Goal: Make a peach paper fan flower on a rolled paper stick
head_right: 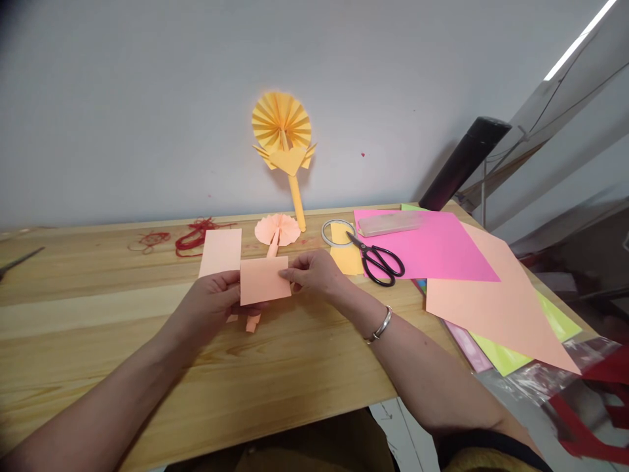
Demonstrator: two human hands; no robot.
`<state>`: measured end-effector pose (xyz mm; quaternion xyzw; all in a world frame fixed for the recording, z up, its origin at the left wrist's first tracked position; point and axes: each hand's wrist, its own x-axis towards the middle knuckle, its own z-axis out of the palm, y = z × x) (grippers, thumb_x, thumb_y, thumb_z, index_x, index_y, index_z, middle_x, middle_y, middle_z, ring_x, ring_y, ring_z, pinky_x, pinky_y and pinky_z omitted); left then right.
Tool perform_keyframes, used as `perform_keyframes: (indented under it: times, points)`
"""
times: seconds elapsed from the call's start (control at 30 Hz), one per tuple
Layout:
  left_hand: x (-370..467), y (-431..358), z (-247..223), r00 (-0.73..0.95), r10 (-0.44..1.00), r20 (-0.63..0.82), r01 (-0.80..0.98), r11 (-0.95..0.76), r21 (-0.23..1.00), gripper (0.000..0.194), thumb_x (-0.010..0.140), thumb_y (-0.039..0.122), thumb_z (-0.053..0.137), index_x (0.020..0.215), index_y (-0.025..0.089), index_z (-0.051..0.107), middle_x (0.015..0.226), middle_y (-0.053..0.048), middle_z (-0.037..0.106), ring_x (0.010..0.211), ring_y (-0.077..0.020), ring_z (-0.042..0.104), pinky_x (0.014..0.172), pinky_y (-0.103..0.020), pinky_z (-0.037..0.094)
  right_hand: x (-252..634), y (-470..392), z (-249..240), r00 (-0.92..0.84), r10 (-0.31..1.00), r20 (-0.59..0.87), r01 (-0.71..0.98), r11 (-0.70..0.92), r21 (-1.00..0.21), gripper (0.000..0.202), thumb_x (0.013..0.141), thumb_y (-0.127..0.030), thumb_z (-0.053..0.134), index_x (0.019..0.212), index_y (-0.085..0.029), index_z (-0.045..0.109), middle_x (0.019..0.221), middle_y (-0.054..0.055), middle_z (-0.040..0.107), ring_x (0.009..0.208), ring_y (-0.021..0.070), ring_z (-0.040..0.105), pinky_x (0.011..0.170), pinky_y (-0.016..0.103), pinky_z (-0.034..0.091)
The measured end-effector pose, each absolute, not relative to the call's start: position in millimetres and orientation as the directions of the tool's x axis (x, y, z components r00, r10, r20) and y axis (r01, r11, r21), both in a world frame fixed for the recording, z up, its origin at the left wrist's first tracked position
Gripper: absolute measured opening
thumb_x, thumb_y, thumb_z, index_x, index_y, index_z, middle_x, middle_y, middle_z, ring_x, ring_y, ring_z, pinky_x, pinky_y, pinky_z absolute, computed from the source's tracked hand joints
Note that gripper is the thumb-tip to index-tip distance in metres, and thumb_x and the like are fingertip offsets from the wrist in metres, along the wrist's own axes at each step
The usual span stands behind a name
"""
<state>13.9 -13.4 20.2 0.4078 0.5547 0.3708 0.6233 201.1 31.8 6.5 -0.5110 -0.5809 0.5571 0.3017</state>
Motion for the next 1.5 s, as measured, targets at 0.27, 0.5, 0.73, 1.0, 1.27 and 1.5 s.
perform_keyframes:
  times: [0.27, 0.5, 0.73, 1.0, 1.27, 1.5]
  points:
    - [12.8, -12.4, 16.6, 0.119, 0.92, -0.373, -0.011, 0.377, 0.926, 0.031, 0.066, 0.02, 0.066, 0.096, 0.015, 0.069, 0.074, -0.005, 0.073, 0.063, -0.0188, 0.067, 0.055, -0.028, 0.055, 198.9, 30.6, 7.5, -0.291, 0.934, -0.208, 0.234, -0.141, -0.962, 0.021, 0.067, -0.03, 0.069, 0.058, -0.014, 0.058, 0.045, -0.002, 0.058, 0.039, 0.0055, 0.045, 0.041, 0.018, 0.032]
    - [14.1, -13.2, 19.1, 0.122, 0.916, -0.382, -0.014, 0.387, 0.922, 0.033, 0.067, 0.022, 0.065, 0.099, 0.014, 0.068, 0.074, -0.006, 0.073, 0.061, -0.0194, 0.066, 0.049, -0.028, 0.053, 198.9, 31.6, 5.1, -0.311, 0.931, -0.192, 0.219, -0.127, -0.967, 0.02, 0.068, -0.028, 0.068, 0.058, -0.015, 0.057, 0.044, -0.003, 0.057, 0.038, 0.0045, 0.042, 0.041, 0.018, 0.031]
    - [11.8, -13.0, 16.4, 0.133, 0.916, -0.379, -0.056, 0.389, 0.92, 0.027, 0.069, 0.026, 0.066, 0.093, 0.015, 0.069, 0.072, -0.005, 0.072, 0.059, -0.0184, 0.066, 0.049, -0.028, 0.053, 198.8, 32.0, 2.2, -0.34, 0.925, -0.171, 0.179, -0.115, -0.977, 0.02, 0.067, -0.028, 0.067, 0.058, -0.015, 0.056, 0.045, -0.003, 0.057, 0.039, 0.0051, 0.043, 0.041, 0.018, 0.03]
    - [11.2, -10.2, 16.5, 0.123, 0.915, -0.383, -0.212, 0.402, 0.891, 0.04, 0.081, 0.044, 0.053, 0.089, 0.007, 0.067, 0.071, -0.013, 0.072, 0.061, -0.0234, 0.068, 0.055, -0.035, 0.055, 198.0, 30.0, 8.1, -0.306, 0.937, -0.171, 0.214, -0.108, -0.971, 0.022, 0.067, -0.027, 0.067, 0.055, -0.016, 0.053, 0.044, -0.003, 0.055, 0.039, 0.005, 0.04, 0.041, 0.019, 0.031]
    - [9.9, -12.3, 14.4, 0.168, 0.909, -0.382, -0.127, 0.404, 0.906, 0.027, 0.071, 0.028, 0.068, 0.09, 0.009, 0.065, 0.067, -0.008, 0.07, 0.061, -0.0206, 0.067, 0.051, -0.029, 0.053, 197.9, 29.9, 9.2, -0.303, 0.937, -0.174, 0.223, -0.108, -0.969, 0.022, 0.067, -0.027, 0.067, 0.054, -0.016, 0.053, 0.043, -0.004, 0.054, 0.038, 0.0053, 0.04, 0.041, 0.019, 0.031]
    - [10.5, -11.5, 17.2, 0.155, 0.914, -0.376, -0.082, 0.391, 0.917, 0.019, 0.071, 0.031, 0.067, 0.075, 0.012, 0.064, 0.061, -0.005, 0.068, 0.049, -0.0168, 0.063, 0.054, -0.03, 0.053, 197.4, 30.4, 11.8, -0.293, 0.915, -0.278, 0.163, -0.239, -0.957, 0.022, 0.073, -0.033, 0.066, 0.065, -0.015, 0.056, 0.047, -0.003, 0.055, 0.039, 0.007, 0.048, 0.035, 0.017, 0.033]
